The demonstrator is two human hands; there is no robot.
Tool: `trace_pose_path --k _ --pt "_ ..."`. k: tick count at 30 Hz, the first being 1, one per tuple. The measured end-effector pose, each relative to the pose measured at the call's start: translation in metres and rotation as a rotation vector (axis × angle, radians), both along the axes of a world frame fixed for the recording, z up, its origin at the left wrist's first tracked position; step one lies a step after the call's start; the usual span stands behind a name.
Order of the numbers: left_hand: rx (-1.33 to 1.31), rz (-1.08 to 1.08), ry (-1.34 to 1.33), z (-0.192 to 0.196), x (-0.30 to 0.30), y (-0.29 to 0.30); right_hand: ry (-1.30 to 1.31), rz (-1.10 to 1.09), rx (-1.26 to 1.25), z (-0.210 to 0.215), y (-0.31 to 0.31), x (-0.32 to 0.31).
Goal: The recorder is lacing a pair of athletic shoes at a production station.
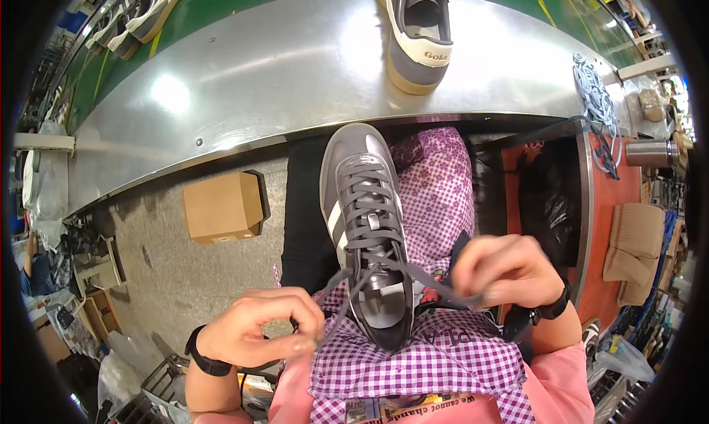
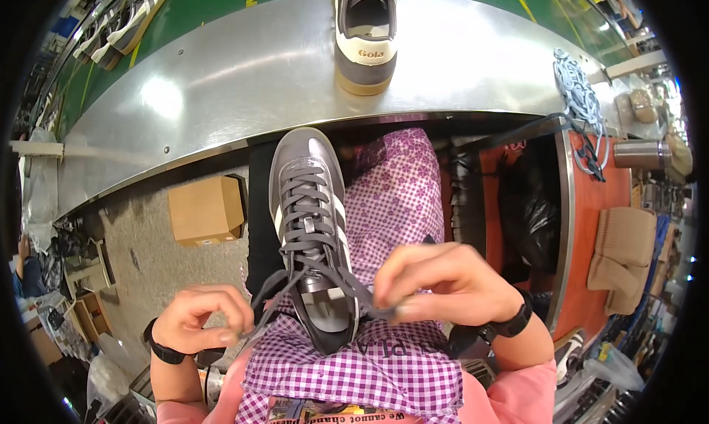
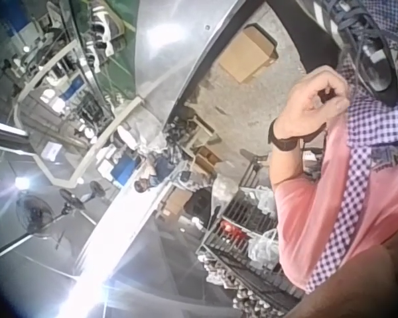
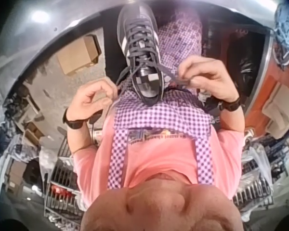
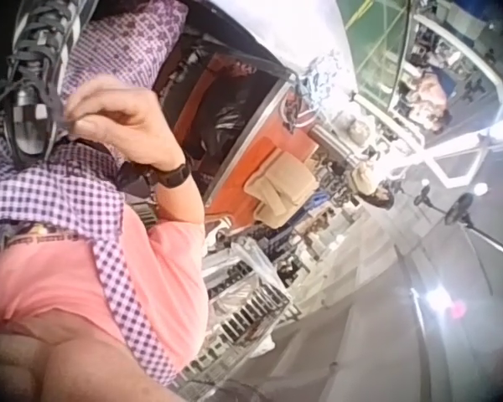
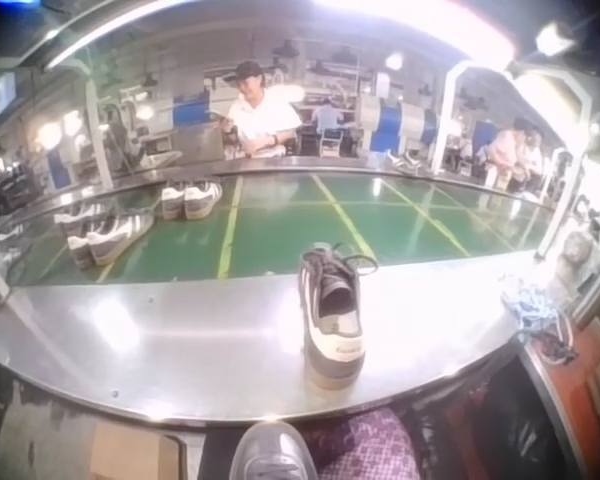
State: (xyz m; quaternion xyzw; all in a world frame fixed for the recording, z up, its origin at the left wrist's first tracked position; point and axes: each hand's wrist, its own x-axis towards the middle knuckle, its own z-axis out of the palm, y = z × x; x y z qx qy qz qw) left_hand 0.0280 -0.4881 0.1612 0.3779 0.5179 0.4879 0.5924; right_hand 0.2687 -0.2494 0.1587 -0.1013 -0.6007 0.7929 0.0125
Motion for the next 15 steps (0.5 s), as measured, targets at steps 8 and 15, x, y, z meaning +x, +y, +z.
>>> trace_pose_path --k 8,15 --pt "0.065 -0.132 0.567 0.005 0.015 0.019 -0.363 0.179 0.402 0.000 -0.019 -0.026" --pt "0.055 -0.077 0.733 0.001 -0.001 0.012 -0.094 0.146 0.068 -0.004 -0.002 -0.010"
